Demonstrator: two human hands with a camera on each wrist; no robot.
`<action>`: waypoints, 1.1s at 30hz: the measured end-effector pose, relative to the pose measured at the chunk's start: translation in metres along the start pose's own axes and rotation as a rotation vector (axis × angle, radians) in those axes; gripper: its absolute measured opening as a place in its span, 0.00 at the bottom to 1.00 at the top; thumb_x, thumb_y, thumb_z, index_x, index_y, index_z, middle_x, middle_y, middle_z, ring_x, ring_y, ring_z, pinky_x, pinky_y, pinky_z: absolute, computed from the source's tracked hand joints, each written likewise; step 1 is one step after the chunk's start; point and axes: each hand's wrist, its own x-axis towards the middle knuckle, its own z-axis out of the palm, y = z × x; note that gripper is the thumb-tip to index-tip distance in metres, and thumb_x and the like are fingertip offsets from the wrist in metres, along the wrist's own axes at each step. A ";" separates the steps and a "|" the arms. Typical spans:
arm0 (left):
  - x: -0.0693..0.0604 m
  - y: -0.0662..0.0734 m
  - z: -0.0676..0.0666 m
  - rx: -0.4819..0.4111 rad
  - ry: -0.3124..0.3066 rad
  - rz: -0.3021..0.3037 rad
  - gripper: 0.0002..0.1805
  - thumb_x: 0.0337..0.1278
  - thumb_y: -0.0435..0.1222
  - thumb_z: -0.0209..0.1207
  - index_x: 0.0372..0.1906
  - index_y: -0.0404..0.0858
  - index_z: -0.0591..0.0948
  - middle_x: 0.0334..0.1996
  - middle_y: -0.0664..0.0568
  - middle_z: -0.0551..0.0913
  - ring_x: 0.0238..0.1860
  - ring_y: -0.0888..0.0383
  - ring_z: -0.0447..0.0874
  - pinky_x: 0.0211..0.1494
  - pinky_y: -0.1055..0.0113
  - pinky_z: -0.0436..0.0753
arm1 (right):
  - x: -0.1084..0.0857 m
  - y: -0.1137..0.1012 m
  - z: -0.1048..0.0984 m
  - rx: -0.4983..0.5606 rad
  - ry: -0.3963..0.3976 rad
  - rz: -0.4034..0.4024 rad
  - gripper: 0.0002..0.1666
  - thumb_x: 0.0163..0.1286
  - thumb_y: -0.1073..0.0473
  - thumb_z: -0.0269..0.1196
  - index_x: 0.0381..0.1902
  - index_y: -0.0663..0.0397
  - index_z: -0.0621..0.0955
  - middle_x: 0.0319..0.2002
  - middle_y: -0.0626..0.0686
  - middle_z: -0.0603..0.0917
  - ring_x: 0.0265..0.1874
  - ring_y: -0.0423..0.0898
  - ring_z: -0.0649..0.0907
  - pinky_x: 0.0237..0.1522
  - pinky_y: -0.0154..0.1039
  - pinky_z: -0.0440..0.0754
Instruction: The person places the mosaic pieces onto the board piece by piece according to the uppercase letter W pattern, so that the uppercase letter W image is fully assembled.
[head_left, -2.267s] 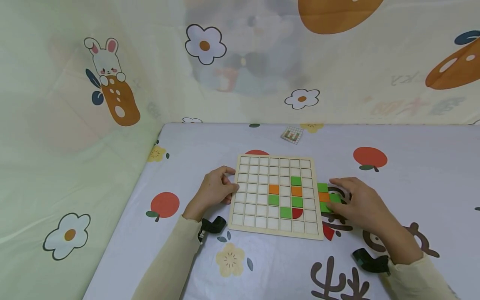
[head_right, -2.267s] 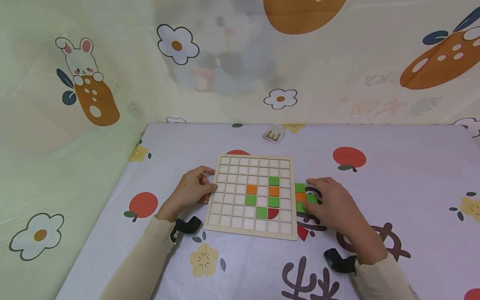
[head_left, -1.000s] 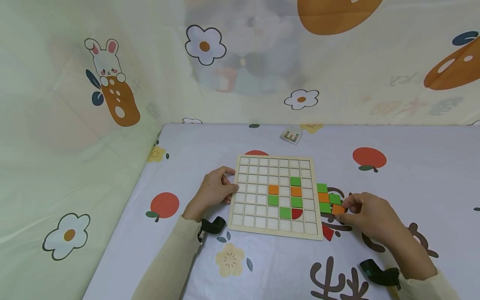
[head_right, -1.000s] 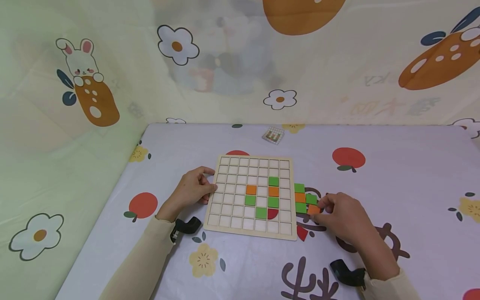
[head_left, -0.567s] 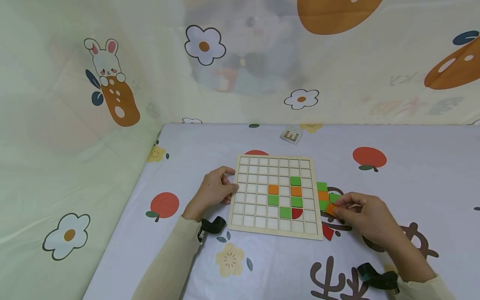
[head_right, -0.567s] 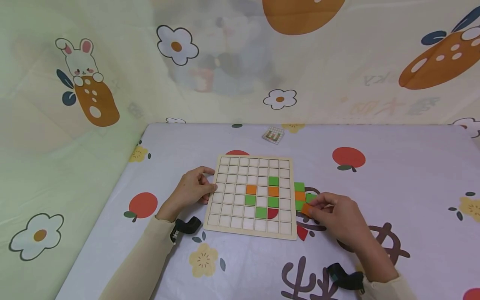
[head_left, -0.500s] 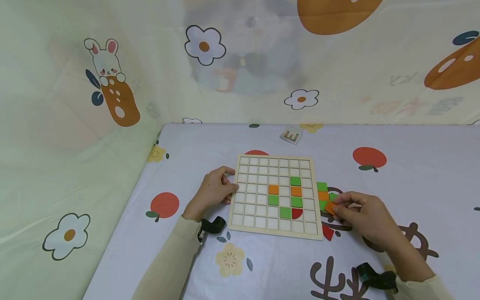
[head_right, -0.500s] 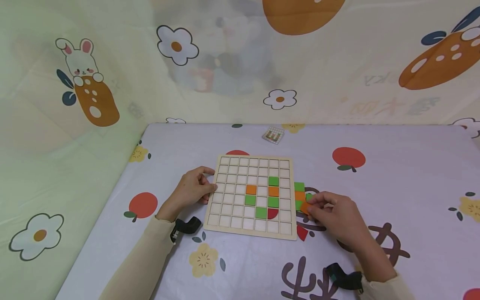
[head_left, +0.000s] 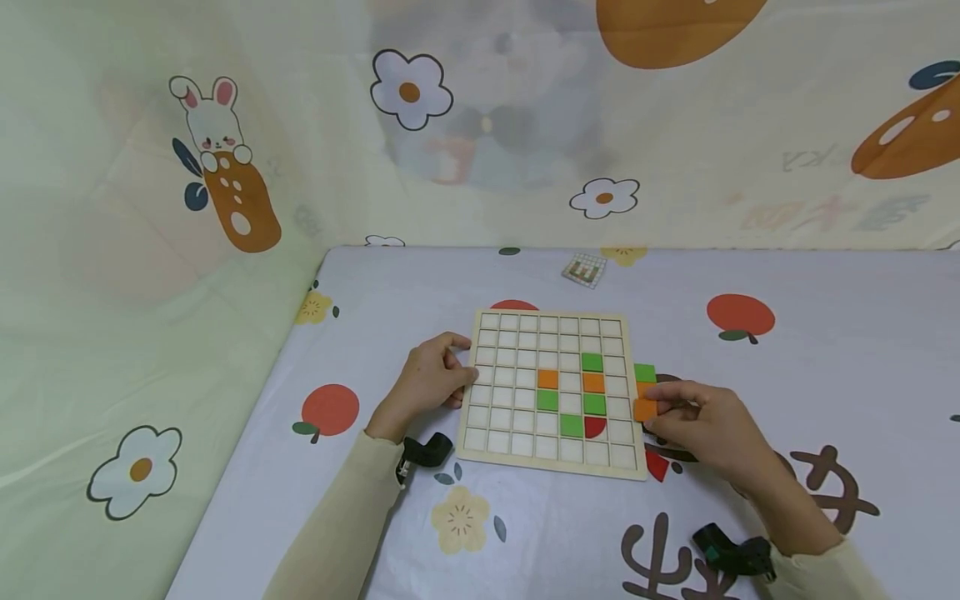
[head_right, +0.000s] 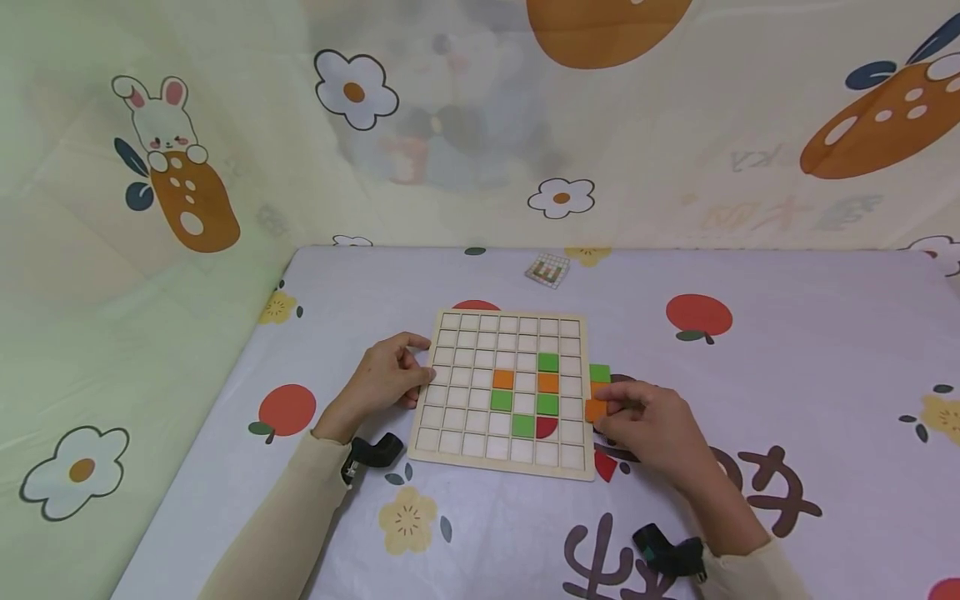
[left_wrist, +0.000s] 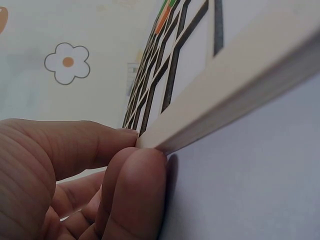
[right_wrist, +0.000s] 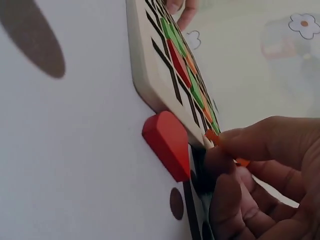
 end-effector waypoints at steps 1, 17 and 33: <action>0.000 0.000 0.000 -0.001 -0.001 0.001 0.23 0.59 0.32 0.66 0.59 0.37 0.76 0.26 0.46 0.79 0.17 0.56 0.80 0.22 0.64 0.85 | 0.000 0.000 0.001 -0.027 0.004 -0.005 0.22 0.60 0.65 0.70 0.53 0.67 0.82 0.37 0.58 0.85 0.30 0.48 0.83 0.28 0.33 0.85; 0.001 0.000 0.000 -0.006 0.002 -0.002 0.23 0.59 0.32 0.66 0.59 0.38 0.76 0.26 0.46 0.79 0.17 0.56 0.80 0.22 0.64 0.84 | 0.004 -0.020 0.014 -0.280 0.042 -0.213 0.19 0.54 0.63 0.75 0.44 0.62 0.86 0.29 0.48 0.79 0.28 0.45 0.76 0.24 0.32 0.76; 0.001 -0.003 0.000 -0.019 -0.006 0.003 0.24 0.58 0.32 0.65 0.60 0.37 0.76 0.26 0.45 0.79 0.16 0.56 0.80 0.22 0.63 0.85 | 0.012 -0.042 0.057 -0.225 -0.005 -0.279 0.13 0.54 0.63 0.75 0.40 0.53 0.89 0.27 0.44 0.80 0.26 0.43 0.76 0.27 0.33 0.76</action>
